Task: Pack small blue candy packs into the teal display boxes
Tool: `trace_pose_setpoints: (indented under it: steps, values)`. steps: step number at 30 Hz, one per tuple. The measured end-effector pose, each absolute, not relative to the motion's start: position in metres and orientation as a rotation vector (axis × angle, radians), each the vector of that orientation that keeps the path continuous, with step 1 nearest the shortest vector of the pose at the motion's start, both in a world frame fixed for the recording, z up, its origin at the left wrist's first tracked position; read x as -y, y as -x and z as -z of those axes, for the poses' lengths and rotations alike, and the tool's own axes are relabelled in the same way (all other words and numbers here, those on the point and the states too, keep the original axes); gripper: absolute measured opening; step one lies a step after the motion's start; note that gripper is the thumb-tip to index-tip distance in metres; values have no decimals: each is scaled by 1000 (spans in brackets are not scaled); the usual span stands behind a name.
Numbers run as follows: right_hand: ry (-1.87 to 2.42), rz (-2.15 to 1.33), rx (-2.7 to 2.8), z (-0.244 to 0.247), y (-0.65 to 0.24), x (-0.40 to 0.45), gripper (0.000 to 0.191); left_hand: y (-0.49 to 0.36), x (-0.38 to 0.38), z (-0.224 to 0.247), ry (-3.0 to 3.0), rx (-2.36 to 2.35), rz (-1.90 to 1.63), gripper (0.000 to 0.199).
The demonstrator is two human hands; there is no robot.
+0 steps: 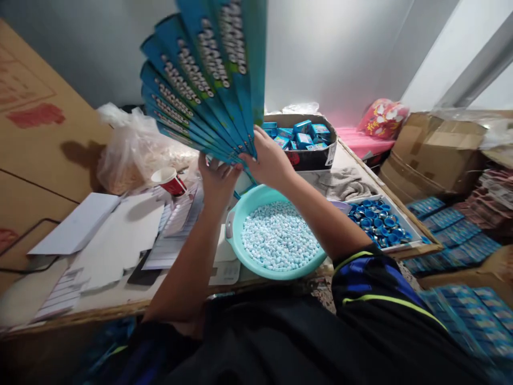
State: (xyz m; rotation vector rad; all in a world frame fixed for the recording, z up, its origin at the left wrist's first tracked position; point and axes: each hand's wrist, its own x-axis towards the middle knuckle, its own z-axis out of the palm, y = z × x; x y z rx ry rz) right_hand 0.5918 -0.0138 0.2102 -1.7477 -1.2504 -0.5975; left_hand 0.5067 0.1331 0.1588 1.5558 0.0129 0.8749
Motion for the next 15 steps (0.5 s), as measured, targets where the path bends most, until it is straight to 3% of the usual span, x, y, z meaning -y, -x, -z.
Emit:
trace_pose_setpoints:
  steps: [4,7,15]
  values:
    - [1954,596,1354,-209,-641,51,38,-543,-142,-148,-1756,-81,-466,57]
    - [2161,478,1290,-191,-675,84,31,-566,-140,-141,-2042,-49,-359,30]
    - [2502,95,1096,-108,-705,125,12,-550,-135,-135,-2362,-13,-153,33]
